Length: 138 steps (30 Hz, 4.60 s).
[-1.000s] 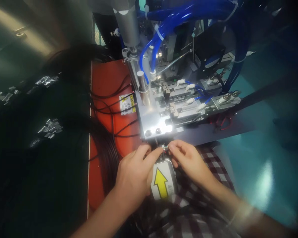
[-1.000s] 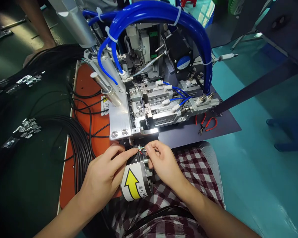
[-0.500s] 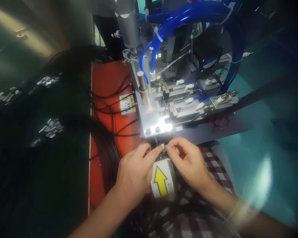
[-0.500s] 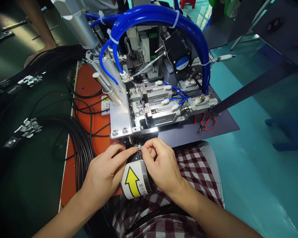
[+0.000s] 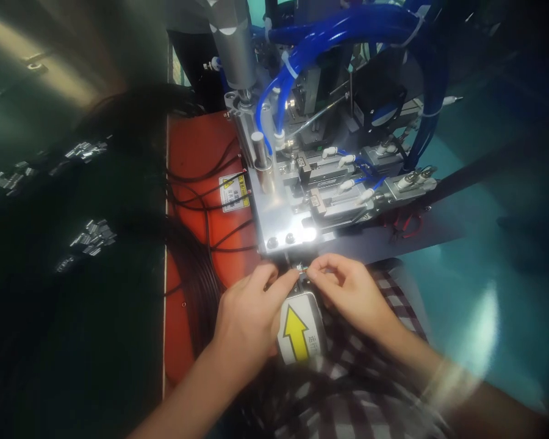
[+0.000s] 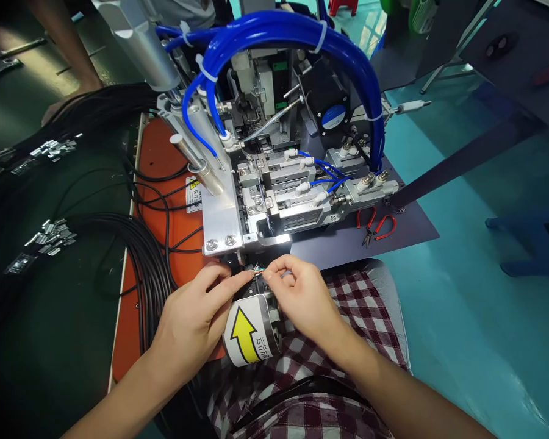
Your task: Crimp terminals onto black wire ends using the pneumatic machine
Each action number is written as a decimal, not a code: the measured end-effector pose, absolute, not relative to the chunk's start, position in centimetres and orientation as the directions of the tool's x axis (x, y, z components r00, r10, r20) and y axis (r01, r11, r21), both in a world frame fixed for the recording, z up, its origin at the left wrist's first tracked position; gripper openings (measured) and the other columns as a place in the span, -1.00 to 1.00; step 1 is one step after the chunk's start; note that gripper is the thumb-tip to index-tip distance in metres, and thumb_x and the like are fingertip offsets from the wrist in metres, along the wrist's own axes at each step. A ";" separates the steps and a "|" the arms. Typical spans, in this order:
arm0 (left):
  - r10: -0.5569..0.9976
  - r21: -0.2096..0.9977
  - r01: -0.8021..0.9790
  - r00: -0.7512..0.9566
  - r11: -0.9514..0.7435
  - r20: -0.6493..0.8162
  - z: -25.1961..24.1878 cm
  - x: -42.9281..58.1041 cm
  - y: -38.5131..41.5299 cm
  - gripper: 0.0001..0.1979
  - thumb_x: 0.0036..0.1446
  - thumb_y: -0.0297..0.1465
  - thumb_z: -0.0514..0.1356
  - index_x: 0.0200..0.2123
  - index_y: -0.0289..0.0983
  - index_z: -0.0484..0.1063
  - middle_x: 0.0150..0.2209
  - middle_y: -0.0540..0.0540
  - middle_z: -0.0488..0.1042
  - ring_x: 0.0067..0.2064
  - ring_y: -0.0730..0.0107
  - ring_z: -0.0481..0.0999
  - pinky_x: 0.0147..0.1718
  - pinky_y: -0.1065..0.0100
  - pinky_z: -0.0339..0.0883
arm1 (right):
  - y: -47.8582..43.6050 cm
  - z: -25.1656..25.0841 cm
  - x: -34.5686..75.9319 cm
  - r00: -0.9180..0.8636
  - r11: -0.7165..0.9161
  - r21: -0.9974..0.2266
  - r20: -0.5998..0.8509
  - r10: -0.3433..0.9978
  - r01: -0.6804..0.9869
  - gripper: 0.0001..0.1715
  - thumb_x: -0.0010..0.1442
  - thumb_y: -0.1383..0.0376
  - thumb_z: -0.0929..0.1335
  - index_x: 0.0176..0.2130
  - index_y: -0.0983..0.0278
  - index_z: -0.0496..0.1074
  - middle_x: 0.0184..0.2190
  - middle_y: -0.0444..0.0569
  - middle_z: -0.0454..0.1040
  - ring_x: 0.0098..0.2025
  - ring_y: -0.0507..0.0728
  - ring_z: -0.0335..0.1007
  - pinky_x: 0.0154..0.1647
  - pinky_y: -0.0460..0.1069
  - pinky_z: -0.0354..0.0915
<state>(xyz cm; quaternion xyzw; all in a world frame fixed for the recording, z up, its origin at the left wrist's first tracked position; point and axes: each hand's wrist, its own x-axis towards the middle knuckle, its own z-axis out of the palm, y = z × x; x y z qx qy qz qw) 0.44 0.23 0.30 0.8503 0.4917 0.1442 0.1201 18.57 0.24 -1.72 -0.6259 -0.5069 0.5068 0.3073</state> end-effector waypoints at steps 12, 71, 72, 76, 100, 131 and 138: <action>0.864 0.335 0.796 0.471 -0.504 0.181 -0.2 0.4 0.2 -0.63 0.21 -0.50 -0.02 -0.05 -0.25 0.51 -0.33 -0.10 0.43 -0.45 0.42 0.43 -0.50 0.43 0.33 | 0.9 -1.6 17.1 -0.014 0.068 -0.876 0.070 0.997 0.478 -0.84 0.21 0.33 0.29 -0.41 0.27 0.40 -0.48 -0.06 0.44 -0.45 0.06 0.32 -0.41 -0.04 0.25; 0.804 0.244 0.773 0.514 -0.585 0.299 0.0 -1.1 0.0 -0.64 0.20 -0.62 -0.02 -0.08 -0.32 0.50 -0.37 -0.14 0.44 -0.34 0.30 0.43 -0.43 0.33 0.38 | 1.2 -3.8 17.4 -0.093 -0.206 -0.975 -0.214 0.972 0.080 -0.69 0.24 0.20 0.25 -0.50 0.23 0.18 -0.57 -0.21 0.16 -0.53 0.00 0.07 -0.51 -0.07 0.06; 0.803 0.273 0.763 0.504 -0.587 0.318 -0.1 -1.2 0.0 -0.67 0.20 -0.62 0.00 -0.11 -0.35 0.50 -0.36 -0.14 0.46 -0.34 0.31 0.43 -0.41 0.33 0.39 | 1.2 -3.9 17.5 -0.120 -0.258 -0.966 -0.258 0.959 0.022 -0.68 0.24 0.17 0.25 -0.51 0.23 0.18 -0.58 -0.22 0.17 -0.55 -0.01 0.05 -0.52 -0.07 0.05; 0.785 0.267 0.753 0.495 -0.602 0.374 -0.2 -1.1 0.0 -0.72 0.19 -0.66 0.01 -0.19 -0.41 0.50 -0.36 -0.15 0.47 -0.32 0.33 0.44 -0.40 0.36 0.40 | 1.3 -4.2 17.8 -0.202 -0.364 -0.926 -0.339 0.919 -0.101 -0.62 0.30 0.09 0.18 -0.46 0.25 0.25 -0.60 -0.22 0.24 -0.62 -0.03 0.02 -0.56 -0.08 0.02; 0.811 0.319 0.750 0.494 -0.580 0.314 0.0 -1.6 0.3 -0.74 0.20 -0.65 0.01 -0.20 -0.34 0.46 -0.32 -0.13 0.45 -0.28 0.35 0.45 -0.31 0.37 0.44 | 1.1 -4.1 17.9 -0.139 -0.028 -0.960 -0.069 0.988 0.278 -0.72 0.31 0.24 0.20 -0.46 0.22 0.19 -0.52 -0.16 0.21 -0.44 0.05 0.16 -0.42 -0.05 0.11; 0.879 0.298 0.830 0.468 -0.471 0.088 1.1 -4.1 1.9 -0.89 0.23 -0.42 0.07 -0.30 -0.24 0.39 -0.38 -0.02 0.47 -0.34 0.32 0.43 -0.20 0.22 0.27 | 1.1 -4.1 18.0 -0.142 -0.077 -0.976 -0.107 0.984 0.203 -0.71 0.29 0.20 0.22 -0.46 0.22 0.19 -0.52 -0.15 0.20 -0.42 0.06 0.18 -0.46 -0.07 0.14; 0.825 0.448 0.713 0.553 -0.539 0.114 1.5 -6.6 1.9 -0.84 0.24 -0.50 0.06 -0.28 -0.22 0.43 -0.28 -0.05 0.52 -0.20 0.35 0.46 -0.12 0.26 0.28 | 1.1 -3.9 18.2 -0.154 -0.068 -0.973 -0.104 0.983 0.220 -0.73 0.29 0.22 0.22 -0.45 0.22 0.20 -0.50 -0.15 0.21 -0.42 0.06 0.16 -0.45 -0.06 0.13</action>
